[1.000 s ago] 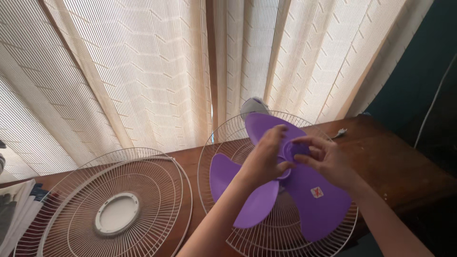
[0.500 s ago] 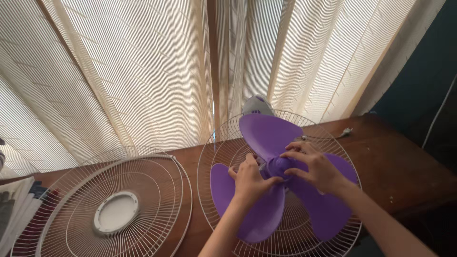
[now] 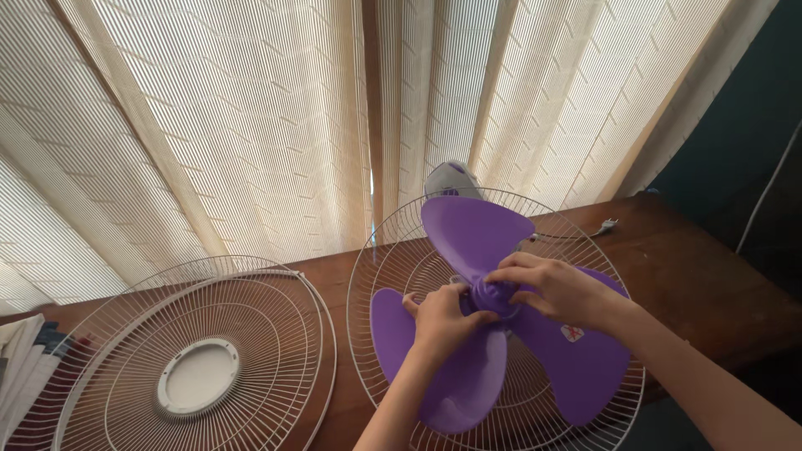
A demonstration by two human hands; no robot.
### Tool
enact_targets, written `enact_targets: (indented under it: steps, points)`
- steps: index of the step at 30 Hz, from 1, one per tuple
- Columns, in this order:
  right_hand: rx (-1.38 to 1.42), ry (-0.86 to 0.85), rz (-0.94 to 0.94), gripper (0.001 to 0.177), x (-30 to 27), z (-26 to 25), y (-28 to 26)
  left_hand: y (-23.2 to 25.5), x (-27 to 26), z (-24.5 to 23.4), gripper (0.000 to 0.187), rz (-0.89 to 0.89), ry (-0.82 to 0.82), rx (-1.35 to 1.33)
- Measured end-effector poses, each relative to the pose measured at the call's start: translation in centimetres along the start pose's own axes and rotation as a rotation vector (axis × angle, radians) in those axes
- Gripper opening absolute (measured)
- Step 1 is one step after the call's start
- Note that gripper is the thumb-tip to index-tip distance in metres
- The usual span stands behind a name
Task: The person assembles a purple three-blade fan by attaching the blades to the motor hub, securing them with a central cap, and fitting the front wire cage. The person repeatedly removes and reattaches the cap to check fit, then positions the assembled fan on a wooden table.
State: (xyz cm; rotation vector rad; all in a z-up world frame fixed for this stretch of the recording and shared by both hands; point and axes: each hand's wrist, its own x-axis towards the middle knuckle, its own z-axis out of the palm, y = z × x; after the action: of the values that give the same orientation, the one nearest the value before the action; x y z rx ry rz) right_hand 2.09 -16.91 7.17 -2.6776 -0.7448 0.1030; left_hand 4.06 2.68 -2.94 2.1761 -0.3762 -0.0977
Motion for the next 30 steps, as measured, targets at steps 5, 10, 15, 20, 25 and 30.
enact_targets:
  steps: [5,10,15,20,25,30]
  points:
    - [-0.161,-0.116,0.116,0.054,0.6,-0.3,0.1,-0.2,0.1,0.1,0.057,-0.011,0.011,0.042]
    - [-0.156,-0.090,-0.027,0.052,1.0,0.2,1.0,-0.2,0.1,0.4,0.055,-0.020,0.011,0.033]
    - [-0.305,-0.123,-0.098,0.048,1.3,0.7,1.3,0.1,0.1,0.2,0.058,-0.024,0.025,0.046]
    - [-0.399,-0.186,-0.126,0.047,1.8,0.6,1.2,0.0,0.3,0.0,0.049,-0.005,-0.052,0.035]
    - [-0.412,-0.234,-0.054,0.050,1.7,0.5,0.5,-0.5,0.1,0.4,0.053,0.008,-0.020,0.013]
    - [-0.436,-0.258,0.088,0.039,1.6,0.3,-0.4,-1.0,0.0,1.2,0.064,0.060,0.058,0.016]
